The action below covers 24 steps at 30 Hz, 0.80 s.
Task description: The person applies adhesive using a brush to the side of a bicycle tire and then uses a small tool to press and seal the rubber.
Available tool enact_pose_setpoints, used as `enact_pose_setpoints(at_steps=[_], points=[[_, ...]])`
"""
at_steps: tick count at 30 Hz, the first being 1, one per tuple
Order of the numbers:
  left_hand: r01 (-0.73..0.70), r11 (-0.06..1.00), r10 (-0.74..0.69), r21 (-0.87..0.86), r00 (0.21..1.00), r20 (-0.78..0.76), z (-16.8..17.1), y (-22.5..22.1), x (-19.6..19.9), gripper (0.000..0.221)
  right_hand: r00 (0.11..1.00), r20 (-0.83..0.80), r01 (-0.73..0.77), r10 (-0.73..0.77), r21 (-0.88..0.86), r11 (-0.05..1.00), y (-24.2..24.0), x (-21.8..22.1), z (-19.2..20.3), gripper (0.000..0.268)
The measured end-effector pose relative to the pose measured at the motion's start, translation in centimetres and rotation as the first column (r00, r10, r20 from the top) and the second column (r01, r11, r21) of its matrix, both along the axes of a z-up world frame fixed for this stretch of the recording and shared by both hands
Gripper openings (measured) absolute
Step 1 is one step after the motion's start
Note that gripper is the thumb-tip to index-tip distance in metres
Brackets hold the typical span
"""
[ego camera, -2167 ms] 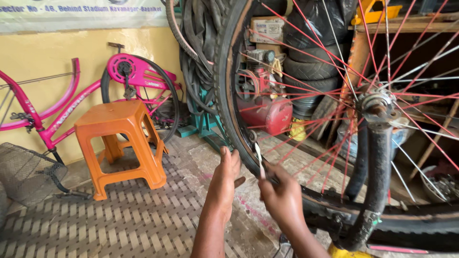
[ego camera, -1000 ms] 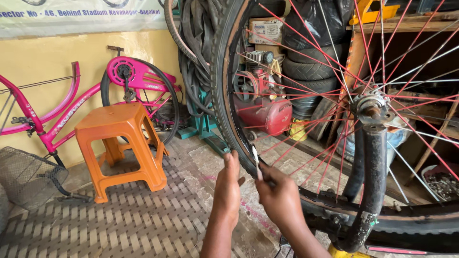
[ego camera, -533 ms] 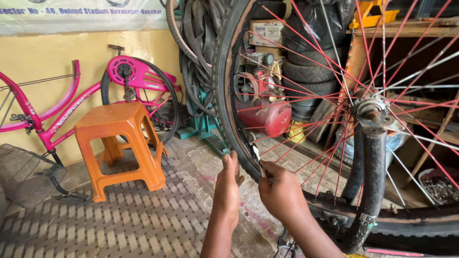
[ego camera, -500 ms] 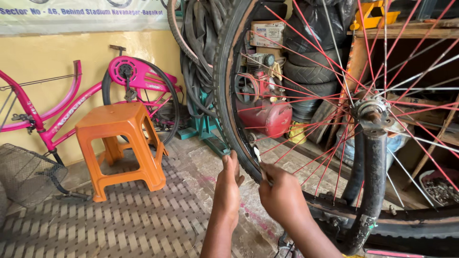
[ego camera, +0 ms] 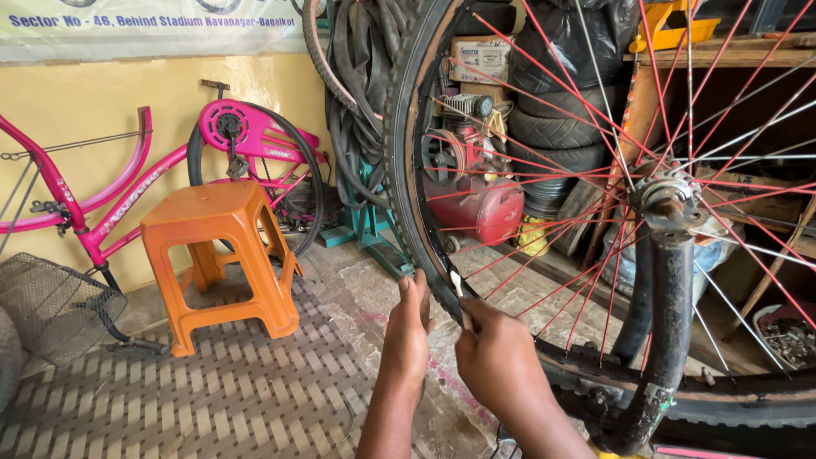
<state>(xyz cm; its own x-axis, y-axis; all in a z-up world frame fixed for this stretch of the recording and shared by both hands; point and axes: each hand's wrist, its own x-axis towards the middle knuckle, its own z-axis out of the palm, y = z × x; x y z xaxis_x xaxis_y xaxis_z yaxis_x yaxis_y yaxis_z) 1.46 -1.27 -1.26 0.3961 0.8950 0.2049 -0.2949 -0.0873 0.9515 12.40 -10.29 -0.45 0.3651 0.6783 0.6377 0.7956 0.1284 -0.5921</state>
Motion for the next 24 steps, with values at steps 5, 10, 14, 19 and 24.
enact_pose_setpoints(at_steps=[5,10,14,19,24], points=[[0.019,0.999,-0.02,-0.036,0.999,-0.03,0.4,0.1,-0.5,0.09,0.919,-0.383,-0.141,0.091,-0.105,0.984,-2.9,2.1,-2.5,0.042],[0.026,0.999,-0.026,-0.023,1.0,-0.004,0.6,-0.1,-0.4,0.092,0.664,-0.725,-0.303,0.184,-0.036,0.952,-0.5,2.9,-2.3,0.045],[0.017,1.0,-0.017,0.009,1.0,0.009,0.5,-0.4,-0.2,0.091,0.55,-0.786,-0.411,0.282,0.039,0.911,1.4,4.1,-1.7,0.049],[0.033,0.999,-0.033,-0.015,0.999,0.008,0.3,-0.5,0.0,0.091,0.819,-0.522,-0.36,0.24,-0.141,0.922,0.6,5.8,-2.3,0.04],[-0.004,1.0,0.004,0.004,0.999,0.041,0.3,-0.6,0.1,0.091,0.904,-0.38,-0.27,0.198,-0.148,0.951,0.0,5.2,-2.2,0.044]])
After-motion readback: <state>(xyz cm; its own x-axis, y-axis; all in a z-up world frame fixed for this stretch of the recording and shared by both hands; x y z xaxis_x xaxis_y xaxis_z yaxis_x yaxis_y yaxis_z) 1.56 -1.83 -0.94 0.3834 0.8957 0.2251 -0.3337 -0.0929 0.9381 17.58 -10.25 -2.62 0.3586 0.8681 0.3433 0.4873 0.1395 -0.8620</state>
